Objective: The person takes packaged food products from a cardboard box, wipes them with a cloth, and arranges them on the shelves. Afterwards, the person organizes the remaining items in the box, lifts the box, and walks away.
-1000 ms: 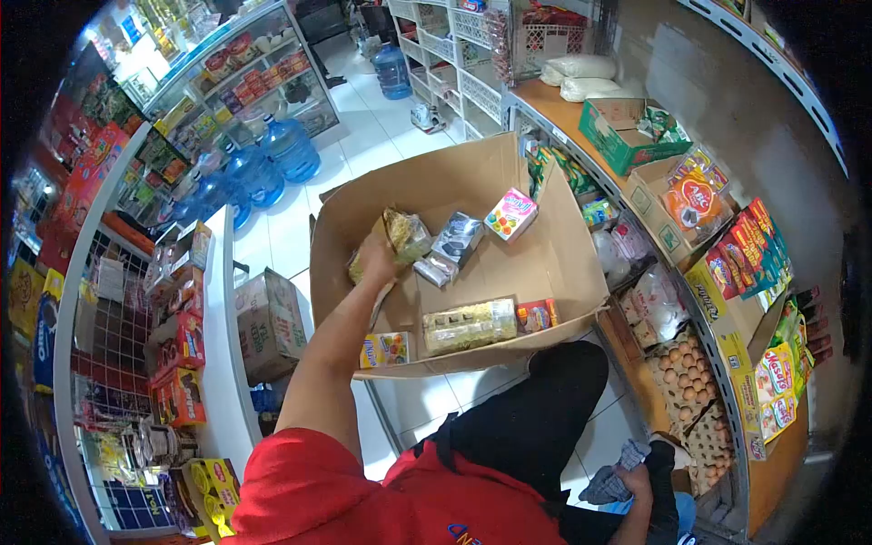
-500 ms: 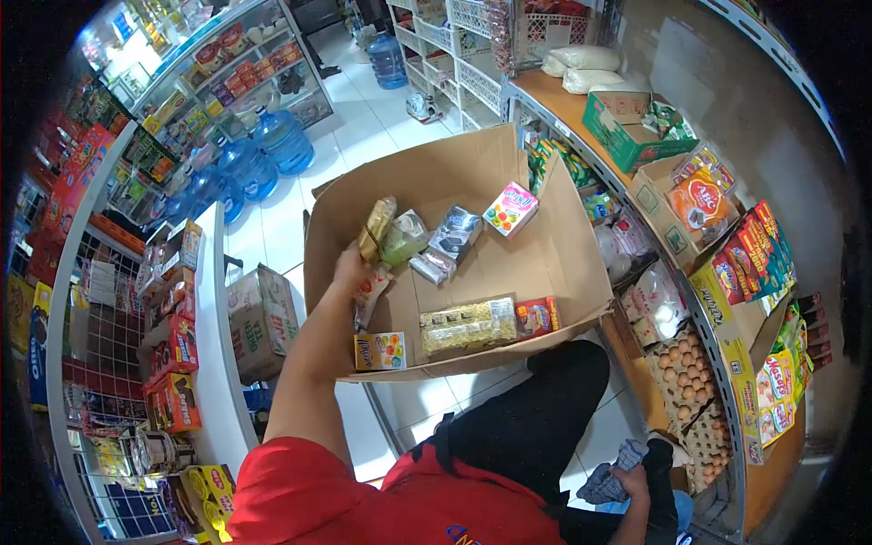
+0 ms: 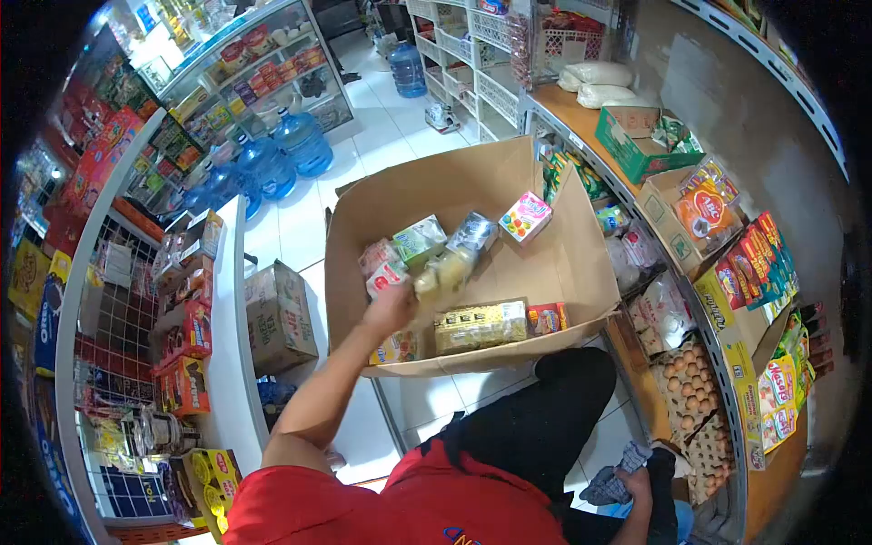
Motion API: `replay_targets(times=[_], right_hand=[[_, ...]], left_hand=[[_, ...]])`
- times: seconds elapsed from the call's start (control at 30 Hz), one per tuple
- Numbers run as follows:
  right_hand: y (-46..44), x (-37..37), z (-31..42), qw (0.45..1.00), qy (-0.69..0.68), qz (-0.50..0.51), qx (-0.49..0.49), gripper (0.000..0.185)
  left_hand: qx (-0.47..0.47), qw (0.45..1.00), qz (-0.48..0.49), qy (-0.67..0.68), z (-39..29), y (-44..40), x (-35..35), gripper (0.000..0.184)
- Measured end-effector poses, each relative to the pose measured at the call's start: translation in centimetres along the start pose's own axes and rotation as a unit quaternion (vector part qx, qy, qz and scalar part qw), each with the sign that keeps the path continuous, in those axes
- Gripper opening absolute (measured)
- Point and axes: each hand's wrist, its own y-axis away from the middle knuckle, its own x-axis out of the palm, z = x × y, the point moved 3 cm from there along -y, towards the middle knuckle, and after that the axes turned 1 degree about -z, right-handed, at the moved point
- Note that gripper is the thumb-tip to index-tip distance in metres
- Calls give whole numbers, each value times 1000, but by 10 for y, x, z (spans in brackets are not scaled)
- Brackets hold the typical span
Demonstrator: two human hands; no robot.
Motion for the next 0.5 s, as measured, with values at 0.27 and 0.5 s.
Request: replay_targets(times=[0.27, 0.5], right_hand=[[14, -16, 43, 995, 23, -96, -34, 47], [-5, -64, 234, 913, -154, -249, -284, 43]], left_hand=[[35, 994, 96, 36, -17, 11, 20, 40], [19, 943, -319, -94, 23, 2, -95, 52]])
